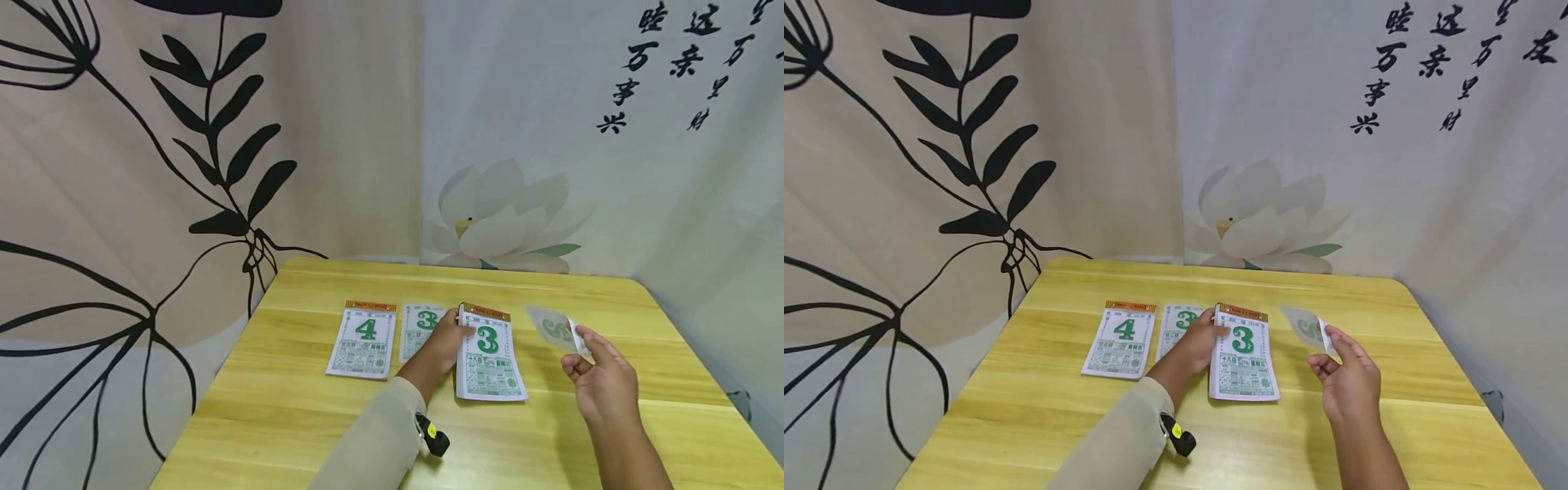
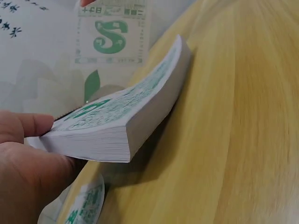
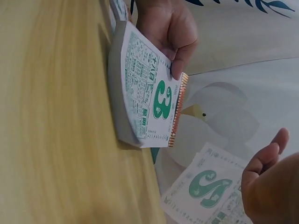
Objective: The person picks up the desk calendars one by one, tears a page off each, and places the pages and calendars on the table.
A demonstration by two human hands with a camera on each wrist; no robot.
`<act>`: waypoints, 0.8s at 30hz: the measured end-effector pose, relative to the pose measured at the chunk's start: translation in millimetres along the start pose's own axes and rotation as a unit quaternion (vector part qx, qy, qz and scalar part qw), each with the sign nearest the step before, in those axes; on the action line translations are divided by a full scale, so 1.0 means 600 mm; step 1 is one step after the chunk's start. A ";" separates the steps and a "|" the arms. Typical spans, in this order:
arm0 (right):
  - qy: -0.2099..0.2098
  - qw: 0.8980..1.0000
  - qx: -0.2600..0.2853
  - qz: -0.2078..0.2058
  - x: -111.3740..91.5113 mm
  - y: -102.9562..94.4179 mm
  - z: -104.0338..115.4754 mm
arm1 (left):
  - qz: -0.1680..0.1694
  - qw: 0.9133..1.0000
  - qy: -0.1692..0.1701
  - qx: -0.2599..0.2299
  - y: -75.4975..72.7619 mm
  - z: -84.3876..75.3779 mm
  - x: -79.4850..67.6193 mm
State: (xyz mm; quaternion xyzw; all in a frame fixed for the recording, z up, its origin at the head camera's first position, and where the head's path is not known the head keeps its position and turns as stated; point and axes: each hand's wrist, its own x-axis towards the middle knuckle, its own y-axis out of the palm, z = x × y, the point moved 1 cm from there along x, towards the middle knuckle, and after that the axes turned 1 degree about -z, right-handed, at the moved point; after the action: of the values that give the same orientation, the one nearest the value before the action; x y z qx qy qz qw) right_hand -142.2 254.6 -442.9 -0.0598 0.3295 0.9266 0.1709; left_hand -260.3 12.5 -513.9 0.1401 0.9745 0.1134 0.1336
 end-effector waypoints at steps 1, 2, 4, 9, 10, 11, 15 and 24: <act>0.008 1.000 -0.012 0.002 0.002 -0.003 -0.002 | -0.001 1.000 0.000 0.005 -0.001 0.001 0.001; 0.015 1.000 -0.018 0.001 0.003 -0.005 -0.004 | 0.000 1.000 -0.001 0.010 -0.002 0.003 0.002; 0.020 0.999 -0.029 0.000 0.008 -0.010 -0.007 | 0.004 1.000 0.000 0.015 -0.003 0.006 0.003; 0.024 0.999 -0.038 0.009 0.021 -0.018 -0.012 | 0.007 1.000 0.015 0.026 -0.005 0.011 0.007; 0.026 0.999 -0.042 0.011 0.023 -0.020 -0.013 | 0.005 0.999 0.017 0.028 -0.004 0.012 0.008; 0.028 0.998 -0.046 0.014 0.025 -0.022 -0.013 | 0.002 0.999 0.017 0.028 -0.003 0.014 0.009; 0.031 0.996 -0.081 0.017 0.029 -0.027 -0.017 | -0.007 1.000 0.014 0.023 0.001 0.016 0.013; -0.006 0.966 -0.255 -0.045 0.046 -0.012 -0.024 | -0.047 0.998 0.013 0.051 0.017 0.015 0.027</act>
State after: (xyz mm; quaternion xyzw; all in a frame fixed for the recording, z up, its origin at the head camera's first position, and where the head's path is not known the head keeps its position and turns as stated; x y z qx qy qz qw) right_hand -165.5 258.6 -464.6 -0.1108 0.0785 0.9718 0.1930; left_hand -270.1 28.4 -523.6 0.0996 0.9862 0.0591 0.1184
